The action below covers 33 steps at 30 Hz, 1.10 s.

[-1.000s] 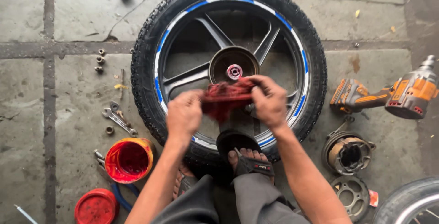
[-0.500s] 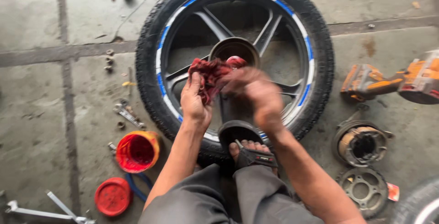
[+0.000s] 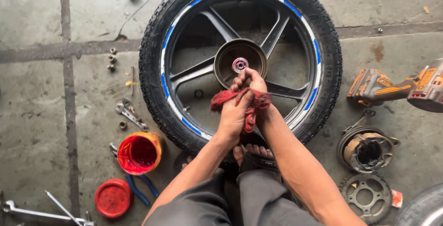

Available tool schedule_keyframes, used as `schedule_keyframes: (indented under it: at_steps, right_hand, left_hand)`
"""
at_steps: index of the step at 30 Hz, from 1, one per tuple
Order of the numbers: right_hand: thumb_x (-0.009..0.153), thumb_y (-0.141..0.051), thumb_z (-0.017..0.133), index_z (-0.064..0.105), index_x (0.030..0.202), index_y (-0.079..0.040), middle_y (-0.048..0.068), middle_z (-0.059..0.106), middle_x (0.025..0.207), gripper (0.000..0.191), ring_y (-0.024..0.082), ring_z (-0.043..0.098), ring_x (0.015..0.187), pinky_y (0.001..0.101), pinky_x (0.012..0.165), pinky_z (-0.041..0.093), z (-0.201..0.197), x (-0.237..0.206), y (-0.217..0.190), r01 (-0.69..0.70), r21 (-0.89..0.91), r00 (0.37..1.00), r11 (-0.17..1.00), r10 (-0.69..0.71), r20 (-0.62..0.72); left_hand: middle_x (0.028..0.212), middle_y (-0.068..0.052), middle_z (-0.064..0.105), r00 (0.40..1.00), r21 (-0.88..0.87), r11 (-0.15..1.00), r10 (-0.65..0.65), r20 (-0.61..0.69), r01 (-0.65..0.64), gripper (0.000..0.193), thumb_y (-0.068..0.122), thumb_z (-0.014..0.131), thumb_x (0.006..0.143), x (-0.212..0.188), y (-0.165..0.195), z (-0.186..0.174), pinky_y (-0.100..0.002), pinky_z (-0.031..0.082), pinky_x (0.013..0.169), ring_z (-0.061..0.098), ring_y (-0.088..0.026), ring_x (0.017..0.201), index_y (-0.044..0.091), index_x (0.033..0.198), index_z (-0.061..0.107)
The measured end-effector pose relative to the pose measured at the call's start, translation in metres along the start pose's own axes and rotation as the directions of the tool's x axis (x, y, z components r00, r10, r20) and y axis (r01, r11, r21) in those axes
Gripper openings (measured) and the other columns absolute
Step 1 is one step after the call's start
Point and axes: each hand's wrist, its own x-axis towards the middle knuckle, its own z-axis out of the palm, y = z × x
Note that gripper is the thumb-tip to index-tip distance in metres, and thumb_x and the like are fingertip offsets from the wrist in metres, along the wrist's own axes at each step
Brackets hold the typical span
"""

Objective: The person cleans the center hub of a motorcycle wheel using a red rag and red grease from a container. They wipe the hub repeatedly, flip the wheel over, and continue cleaning the opposite side before placing a metal part onto the hub.

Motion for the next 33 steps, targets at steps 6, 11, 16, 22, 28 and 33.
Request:
schedule_keyframes:
  at_steps: [6,11,16,22,28,33]
  right_hand:
    - [0.096,-0.039,0.042,0.069,0.093,-0.001,0.011,0.076,0.090,0.047,0.023,0.072,0.088,0.0354,0.086,0.058,0.026,-0.036,0.055,0.064,-0.303,0.834,0.951,-0.218,-0.507]
    - [0.099,-0.019,0.053,0.066,0.112,-0.014,0.000,0.068,0.095,0.019,0.015,0.065,0.086,0.0327,0.075,0.054,0.035,-0.056,0.068,0.086,-0.461,0.900,0.883,-0.267,-0.343]
    - [0.090,-0.012,0.060,0.069,0.118,-0.004,0.006,0.074,0.103,0.030,0.020,0.070,0.090,0.0345,0.081,0.058,0.029,-0.062,0.026,0.083,-0.747,0.864,0.660,-0.420,-0.276]
    - [0.087,-0.026,0.067,0.078,0.103,-0.009,0.017,0.076,0.110,0.026,0.036,0.072,0.102,0.0423,0.087,0.056,0.046,-0.089,-0.025,-0.247,-0.834,0.778,-0.494,-0.614,0.134]
    - [0.095,-0.036,0.062,0.081,0.096,-0.012,0.018,0.075,0.096,0.031,0.040,0.071,0.090,0.0478,0.078,0.054,0.074,-0.095,-0.023,-0.403,-0.783,0.822,-0.475,-0.564,-0.080]
    - [0.103,-0.041,0.056,0.079,0.099,0.002,0.017,0.078,0.087,0.048,0.031,0.072,0.075,0.0514,0.074,0.055,0.089,-0.107,-0.050,-0.160,-0.934,0.863,0.320,-0.413,-0.289]
  left_hand:
    - [0.074,-0.017,0.073,0.829,0.899,0.300,0.548,0.111,-0.319,0.032,0.042,0.060,0.107,0.015,0.015,-0.015,-0.045,0.056,0.059,0.073,-0.034,0.065,0.014,0.096,0.071]
    - [0.084,-0.019,0.075,0.887,0.990,0.130,0.447,-0.115,0.062,0.039,0.048,0.052,0.109,0.024,0.037,-0.025,-0.054,0.053,0.068,0.072,-0.042,0.081,0.011,0.109,0.063]
    - [0.108,-0.010,0.078,0.999,0.681,0.732,0.023,0.027,-0.036,0.041,0.047,0.047,0.099,0.024,0.066,-0.051,-0.051,0.055,0.077,0.070,-0.041,0.092,0.018,0.125,0.057]
    - [0.088,-0.020,0.075,0.960,0.931,-0.352,0.279,0.008,0.095,0.027,0.033,0.064,0.096,0.033,0.074,-0.093,-0.052,0.057,0.073,0.072,-0.042,0.082,0.013,0.113,0.070]
    - [0.086,-0.016,0.075,0.979,0.819,-0.569,0.200,0.045,0.079,0.017,0.012,0.064,0.088,0.055,0.060,-0.095,-0.050,0.060,0.067,0.074,-0.039,0.079,0.011,0.105,0.067]
    - [0.088,-0.017,0.076,0.978,0.830,-0.546,0.210,0.009,0.109,0.021,0.011,0.066,0.081,0.064,0.061,-0.090,-0.049,0.059,0.068,0.075,-0.039,0.081,0.008,0.102,0.064]
